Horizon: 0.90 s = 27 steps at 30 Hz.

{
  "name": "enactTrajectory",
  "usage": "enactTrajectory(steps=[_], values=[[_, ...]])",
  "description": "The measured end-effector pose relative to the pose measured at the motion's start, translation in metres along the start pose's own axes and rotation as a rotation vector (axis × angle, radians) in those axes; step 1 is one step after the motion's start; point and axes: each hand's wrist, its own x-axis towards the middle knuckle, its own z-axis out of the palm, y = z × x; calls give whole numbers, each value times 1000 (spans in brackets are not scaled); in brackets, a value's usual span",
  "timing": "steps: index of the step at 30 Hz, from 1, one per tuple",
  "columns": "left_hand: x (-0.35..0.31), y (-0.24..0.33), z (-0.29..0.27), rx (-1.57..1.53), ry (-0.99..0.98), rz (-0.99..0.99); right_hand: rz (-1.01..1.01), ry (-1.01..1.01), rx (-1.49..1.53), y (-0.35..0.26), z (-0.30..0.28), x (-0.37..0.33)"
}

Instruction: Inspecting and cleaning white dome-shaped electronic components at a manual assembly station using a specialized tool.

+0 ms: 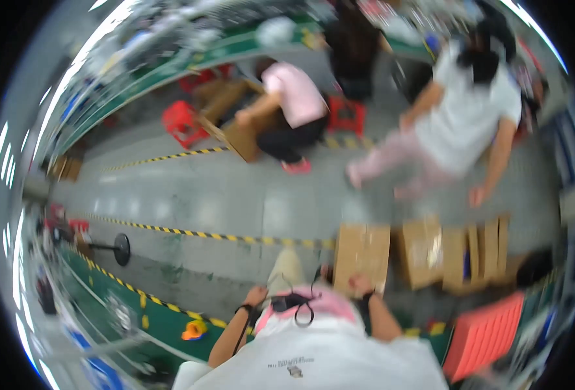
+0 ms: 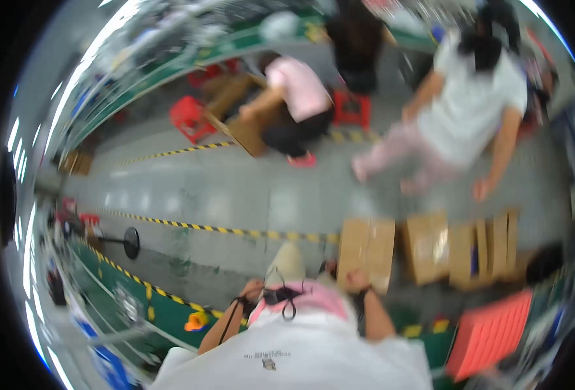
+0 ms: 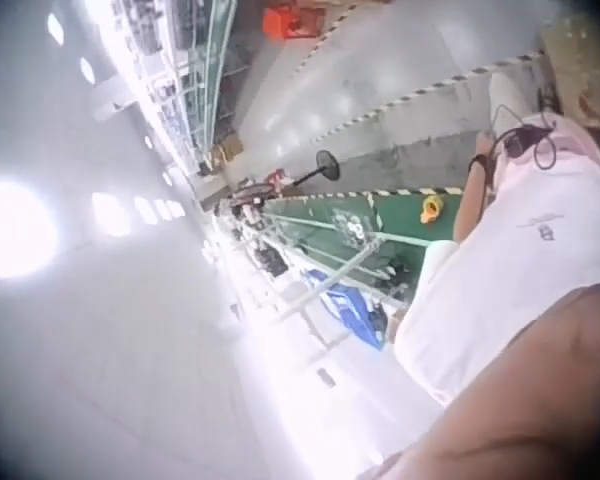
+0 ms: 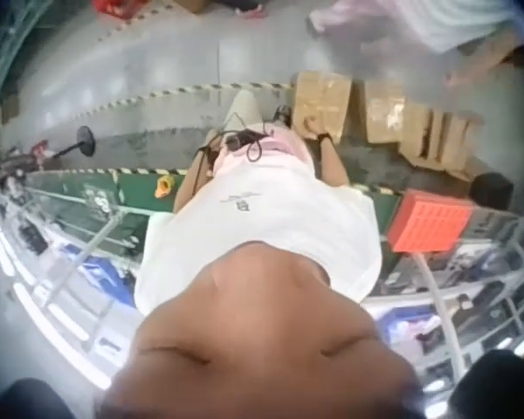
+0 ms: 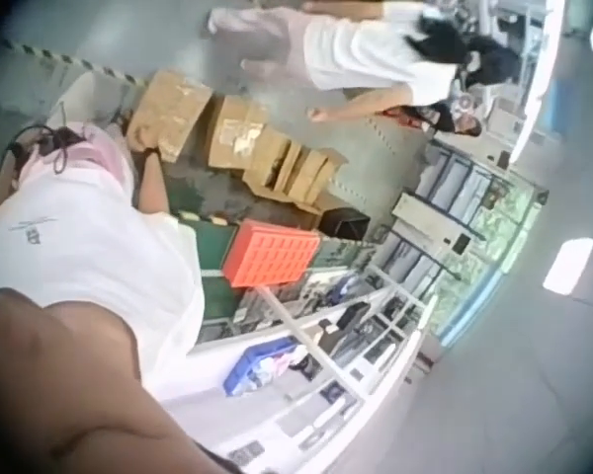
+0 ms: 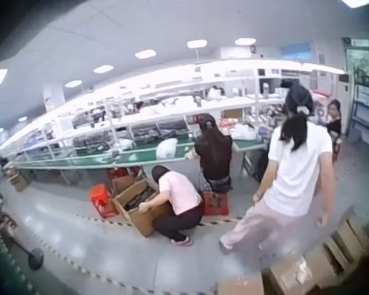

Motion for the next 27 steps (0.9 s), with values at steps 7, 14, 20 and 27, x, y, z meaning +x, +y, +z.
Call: enactTrajectory(steps=[7, 14, 20, 27], values=[[58, 57, -44, 185, -247, 327, 914, 230, 870, 14, 80, -55], [134, 148, -60, 677, -495, 96, 1312, 271, 1111, -13, 207, -65], [238, 219, 13, 1296, -601, 313, 1360, 533, 1265, 17, 266, 74], [330, 245, 63, 1961, -996, 189, 1313, 1017, 1247, 143, 282, 199]])
